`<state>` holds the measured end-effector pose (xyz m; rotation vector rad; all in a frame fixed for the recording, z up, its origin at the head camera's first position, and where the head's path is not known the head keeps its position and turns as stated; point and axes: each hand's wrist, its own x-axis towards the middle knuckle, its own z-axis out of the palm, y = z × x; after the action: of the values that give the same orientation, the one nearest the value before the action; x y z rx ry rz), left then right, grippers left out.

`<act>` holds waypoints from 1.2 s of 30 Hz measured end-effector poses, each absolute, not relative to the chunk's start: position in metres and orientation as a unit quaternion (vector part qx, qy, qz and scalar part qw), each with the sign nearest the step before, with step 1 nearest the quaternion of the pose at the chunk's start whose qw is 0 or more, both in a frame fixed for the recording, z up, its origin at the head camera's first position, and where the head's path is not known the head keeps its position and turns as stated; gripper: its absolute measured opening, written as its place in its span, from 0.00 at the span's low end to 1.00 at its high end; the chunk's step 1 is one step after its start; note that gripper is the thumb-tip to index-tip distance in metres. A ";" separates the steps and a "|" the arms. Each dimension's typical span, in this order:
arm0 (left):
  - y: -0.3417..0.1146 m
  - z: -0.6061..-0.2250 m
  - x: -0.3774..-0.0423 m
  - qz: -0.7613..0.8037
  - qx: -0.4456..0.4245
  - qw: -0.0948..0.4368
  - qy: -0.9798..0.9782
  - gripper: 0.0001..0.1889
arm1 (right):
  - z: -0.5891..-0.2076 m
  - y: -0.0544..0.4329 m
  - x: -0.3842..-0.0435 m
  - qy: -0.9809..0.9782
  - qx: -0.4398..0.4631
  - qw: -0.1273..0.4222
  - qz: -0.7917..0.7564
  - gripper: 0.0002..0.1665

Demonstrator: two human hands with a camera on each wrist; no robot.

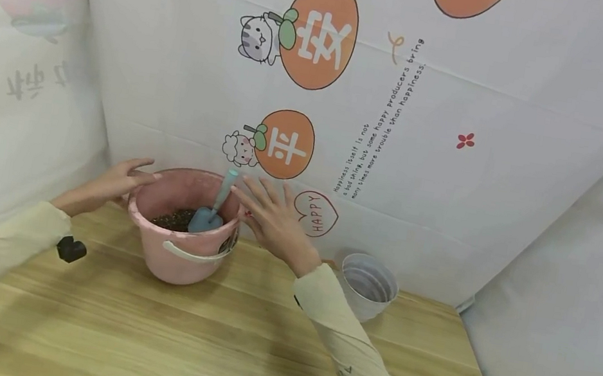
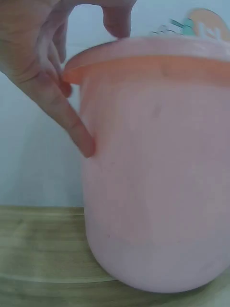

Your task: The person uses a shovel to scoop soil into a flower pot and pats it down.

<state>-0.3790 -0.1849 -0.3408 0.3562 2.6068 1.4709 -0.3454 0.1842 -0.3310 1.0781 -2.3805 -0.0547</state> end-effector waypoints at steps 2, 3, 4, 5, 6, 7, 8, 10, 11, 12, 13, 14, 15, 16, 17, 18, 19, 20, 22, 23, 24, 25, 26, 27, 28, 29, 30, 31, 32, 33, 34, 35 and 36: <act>-0.189 -0.340 -0.380 0.520 0.106 0.091 0.843 0.43 | -0.330 0.183 -0.347 -0.872 0.405 0.274 -0.029 0.35; -0.190 -0.341 -0.381 0.527 0.104 0.099 0.838 0.42 | -0.329 0.182 -0.349 -0.869 0.408 0.278 -0.033 0.35; -0.191 -0.341 -0.382 0.533 0.103 0.106 0.833 0.42 | -0.329 0.181 -0.350 -0.867 0.411 0.280 -0.036 0.35; -0.192 -0.342 -0.382 0.536 0.103 0.111 0.831 0.41 | -0.328 0.180 -0.351 -0.864 0.415 0.283 -0.039 0.35; -0.193 -0.343 -0.383 0.539 0.103 0.114 0.828 0.40 | -0.328 0.180 -0.352 -0.862 0.418 0.285 -0.042 0.35; -0.194 -0.345 -0.383 0.544 0.104 0.117 0.825 0.40 | -0.328 0.179 -0.353 -0.860 0.421 0.286 -0.043 0.36; -0.194 -0.346 -0.384 0.548 0.104 0.121 0.821 0.40 | -0.328 0.178 -0.353 -0.860 0.421 0.286 -0.045 0.36; -0.196 -0.349 -0.385 0.561 0.104 0.129 0.811 0.39 | -0.328 0.176 -0.355 -0.860 0.420 0.285 -0.047 0.37; -0.196 -0.350 -0.385 0.567 0.105 0.131 0.807 0.39 | -0.328 0.176 -0.356 -0.860 0.419 0.286 -0.048 0.37; -0.197 -0.351 -0.385 0.571 0.107 0.134 0.803 0.39 | -0.328 0.175 -0.356 -0.861 0.417 0.285 -0.050 0.37; -0.197 -0.352 -0.385 0.577 0.108 0.137 0.798 0.38 | -0.328 0.174 -0.357 -0.862 0.416 0.286 -0.051 0.37; -0.198 -0.352 -0.385 0.581 0.109 0.140 0.795 0.38 | -0.328 0.173 -0.357 -0.863 0.414 0.285 -0.054 0.37; -0.198 -0.352 -0.384 0.585 0.111 0.142 0.790 0.38 | -0.328 0.172 -0.357 -0.862 0.413 0.287 -0.057 0.37; -0.198 -0.352 -0.384 0.588 0.115 0.145 0.788 0.37 | -0.328 0.172 -0.358 -0.862 0.413 0.288 -0.058 0.36; -0.198 -0.352 -0.383 0.594 0.116 0.148 0.782 0.37 | -0.328 0.171 -0.358 -0.863 0.412 0.288 -0.059 0.35; -0.199 -0.352 -0.383 0.597 0.117 0.150 0.779 0.36 | -0.328 0.169 -0.359 -0.863 0.410 0.289 -0.059 0.35; -0.199 -0.352 -0.382 0.600 0.117 0.152 0.777 0.36 | -0.328 0.168 -0.360 -0.864 0.407 0.289 -0.061 0.34; -0.199 -0.352 -0.382 0.601 0.118 0.153 0.776 0.36 | -0.328 0.167 -0.360 -0.866 0.404 0.287 -0.063 0.34; -0.199 -0.351 -0.382 0.602 0.118 0.153 0.775 0.35 | -0.327 0.163 -0.362 -0.868 0.400 0.286 -0.068 0.33; -0.199 -0.351 -0.382 0.601 0.116 0.153 0.776 0.35 | -0.327 0.161 -0.363 -0.869 0.398 0.285 -0.071 0.33; -0.200 -0.351 -0.382 0.598 0.115 0.151 0.779 0.35 | -0.326 0.159 -0.364 -0.870 0.398 0.283 -0.074 0.32; -0.200 -0.351 -0.383 0.597 0.115 0.150 0.779 0.34 | -0.326 0.157 -0.364 -0.870 0.397 0.280 -0.076 0.32; -0.200 -0.351 -0.383 0.597 0.114 0.150 0.780 0.34 | -0.326 0.156 -0.365 -0.871 0.398 0.279 -0.078 0.32; -0.200 -0.352 -0.383 0.597 0.113 0.150 0.780 0.35 | -0.327 0.154 -0.365 -0.870 0.399 0.278 -0.078 0.32; -0.200 -0.352 -0.383 0.596 0.112 0.150 0.781 0.35 | -0.327 0.153 -0.366 -0.870 0.400 0.277 -0.078 0.32; -0.200 -0.353 -0.384 0.598 0.112 0.150 0.780 0.35 | -0.327 0.152 -0.366 -0.870 0.401 0.276 -0.078 0.32; -0.200 -0.354 -0.384 0.599 0.113 0.149 0.778 0.35 | -0.328 0.151 -0.366 -0.870 0.401 0.276 -0.077 0.32; -0.200 -0.354 -0.384 0.603 0.113 0.150 0.775 0.35 | -0.328 0.151 -0.367 -0.870 0.401 0.277 -0.077 0.32; -0.200 -0.355 -0.384 0.604 0.115 0.149 0.774 0.35 | -0.329 0.150 -0.367 -0.870 0.400 0.277 -0.077 0.32; -0.199 -0.355 -0.385 0.606 0.116 0.149 0.773 0.35 | -0.329 0.149 -0.368 -0.870 0.400 0.277 -0.076 0.32; -0.199 -0.356 -0.385 0.608 0.117 0.149 0.771 0.35 | -0.329 0.149 -0.368 -0.871 0.399 0.277 -0.076 0.32; -0.199 -0.356 -0.385 0.609 0.118 0.148 0.770 0.35 | -0.329 0.148 -0.369 -0.872 0.397 0.276 -0.075 0.31; -0.199 -0.356 -0.385 0.610 0.119 0.148 0.770 0.35 | -0.330 0.148 -0.369 -0.874 0.396 0.273 -0.075 0.31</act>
<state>-0.3850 -0.1992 -0.3562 0.3419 2.2147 1.7535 -0.3694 0.1477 -0.3296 1.0646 -2.3506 -0.2012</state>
